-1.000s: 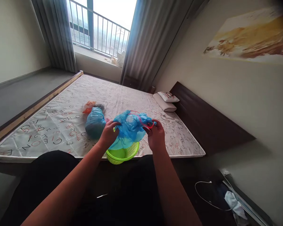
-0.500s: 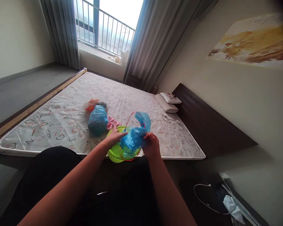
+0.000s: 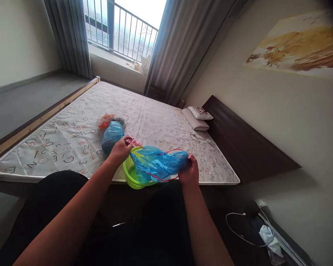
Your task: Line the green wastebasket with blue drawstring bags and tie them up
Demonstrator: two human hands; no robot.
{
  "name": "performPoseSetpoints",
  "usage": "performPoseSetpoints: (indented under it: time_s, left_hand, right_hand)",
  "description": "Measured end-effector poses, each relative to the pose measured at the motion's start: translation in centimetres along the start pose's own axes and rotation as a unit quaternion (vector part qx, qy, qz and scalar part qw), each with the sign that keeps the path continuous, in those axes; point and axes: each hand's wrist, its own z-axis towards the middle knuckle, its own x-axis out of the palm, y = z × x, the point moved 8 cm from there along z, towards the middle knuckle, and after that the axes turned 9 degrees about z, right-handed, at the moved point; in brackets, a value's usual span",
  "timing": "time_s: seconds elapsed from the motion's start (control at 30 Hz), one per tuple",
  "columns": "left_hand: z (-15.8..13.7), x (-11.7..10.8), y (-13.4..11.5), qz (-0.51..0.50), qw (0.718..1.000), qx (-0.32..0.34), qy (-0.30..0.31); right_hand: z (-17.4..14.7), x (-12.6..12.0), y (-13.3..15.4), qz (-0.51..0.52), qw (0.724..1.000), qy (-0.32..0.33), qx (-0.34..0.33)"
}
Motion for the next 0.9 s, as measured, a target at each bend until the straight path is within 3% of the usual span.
performPoseSetpoints:
  time_s: [0.07,0.13,0.2,0.27,0.37,0.43,0.53,0.63,0.73,0.9]
  left_hand:
    - [-0.6,-1.5,-1.8,0.089,0.992,0.069,-0.052]
    - [-2.3,-1.0,-4.7,0.135,0.975,0.165,-0.058]
    - [-4.7,1.3,-7.6,0.141,0.956,0.258,-0.002]
    - [-7.0,4.4,-9.4,0.149,0.936,0.31,0.078]
    - [-7.9,7.5,-8.7,0.187,0.932,0.282,0.134]
    - [-6.6,7.8,-6.6,0.22,0.938,0.234,0.131]
    - [-3.6,5.9,-3.4,0.232,0.949,0.189,0.096]
    - [-1.6,3.1,-2.4,0.161,0.966,0.198,0.042]
    - [-2.6,3.1,-3.9,0.116,0.956,0.262,0.068]
    - [-7.0,7.6,-7.0,0.081,0.923,0.335,0.174]
  right_hand:
    - [-0.3,-0.2,0.2,0.023,1.0,-0.015,0.004]
    - [-0.8,0.6,0.3,0.013,1.0,0.008,0.013]
    - [-1.5,2.1,0.4,-0.037,0.996,0.074,0.028]
    - [-2.4,3.7,0.9,-0.099,0.984,0.145,0.025]
    - [-3.8,5.6,2.2,-0.206,0.953,0.222,0.0]
    - [-4.3,6.1,3.4,-0.287,0.927,0.24,-0.024]
    - [-4.2,6.2,5.9,-0.426,0.869,0.221,-0.124]
    - [-4.0,5.8,7.6,-0.507,0.814,0.186,-0.212]
    - [-4.2,5.9,7.5,-0.507,0.808,0.188,-0.234]
    - [-6.3,8.1,6.2,-0.466,0.811,0.271,-0.226]
